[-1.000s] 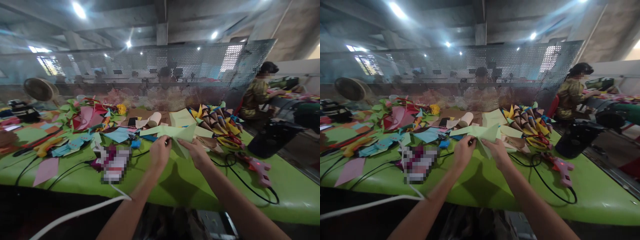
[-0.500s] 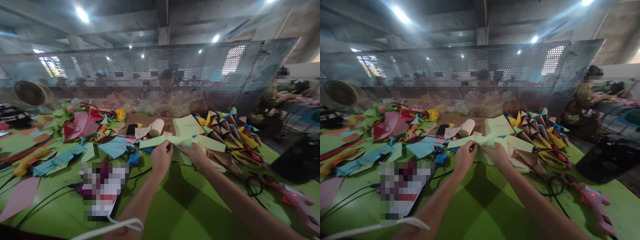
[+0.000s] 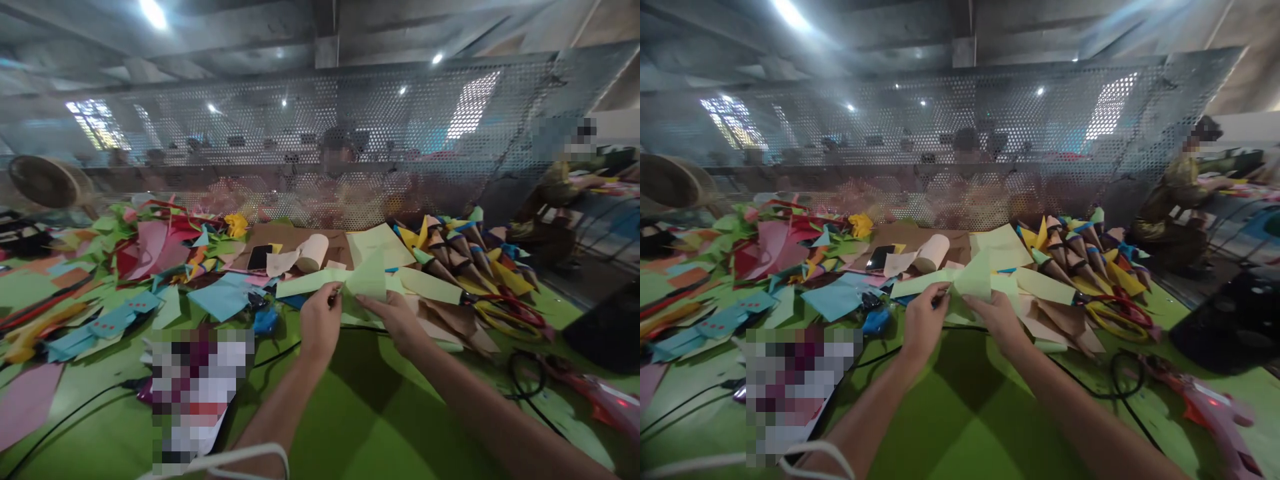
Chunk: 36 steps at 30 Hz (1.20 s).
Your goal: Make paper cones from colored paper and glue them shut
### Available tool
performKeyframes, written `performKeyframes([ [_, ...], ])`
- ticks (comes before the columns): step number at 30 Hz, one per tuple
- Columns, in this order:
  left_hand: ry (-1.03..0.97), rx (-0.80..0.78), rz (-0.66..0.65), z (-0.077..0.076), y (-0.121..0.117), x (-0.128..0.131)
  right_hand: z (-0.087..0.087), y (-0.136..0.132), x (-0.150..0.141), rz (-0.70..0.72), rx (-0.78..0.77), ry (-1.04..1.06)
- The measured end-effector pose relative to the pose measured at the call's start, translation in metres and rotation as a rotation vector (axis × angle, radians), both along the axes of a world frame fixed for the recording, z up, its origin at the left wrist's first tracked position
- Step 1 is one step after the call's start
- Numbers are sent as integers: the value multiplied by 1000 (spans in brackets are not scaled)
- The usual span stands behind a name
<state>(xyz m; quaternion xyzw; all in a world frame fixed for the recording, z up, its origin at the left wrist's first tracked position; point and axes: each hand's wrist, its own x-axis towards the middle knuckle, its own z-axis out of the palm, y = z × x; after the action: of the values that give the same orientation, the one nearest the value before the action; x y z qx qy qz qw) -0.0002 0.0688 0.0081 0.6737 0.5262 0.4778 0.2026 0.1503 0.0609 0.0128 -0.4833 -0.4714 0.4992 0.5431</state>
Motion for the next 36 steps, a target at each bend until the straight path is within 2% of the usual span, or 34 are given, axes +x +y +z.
performKeyframes([
  [4, -22, 2, 36, 0, -1, -2, -3, -3, -3, 18, -19, -13],
  [8, 42, 15, 61, -4, -1, -4, 2, -6, -5, 70, -21, -15],
  [13, 140, 90, 33, -7, -2, -4, 2, -5, 1, -20, -44, 121],
  [17, 142, 128, 42, -6, -4, -2, -3, -4, 3, -3, -56, 145],
  [25, 8, 75, 31, -4, -4, -1, -5, -9, -9, 7, -46, 144],
  [30, -47, 47, -13, -2, -4, -2, 2, -13, -7, 55, -11, 116],
  [34, -273, -17, -143, 0, 3, -7, 13, -11, 2, 145, -18, 216],
  [36, -407, -76, -202, -1, 7, -9, 17, -8, 8, 114, -2, 263],
])
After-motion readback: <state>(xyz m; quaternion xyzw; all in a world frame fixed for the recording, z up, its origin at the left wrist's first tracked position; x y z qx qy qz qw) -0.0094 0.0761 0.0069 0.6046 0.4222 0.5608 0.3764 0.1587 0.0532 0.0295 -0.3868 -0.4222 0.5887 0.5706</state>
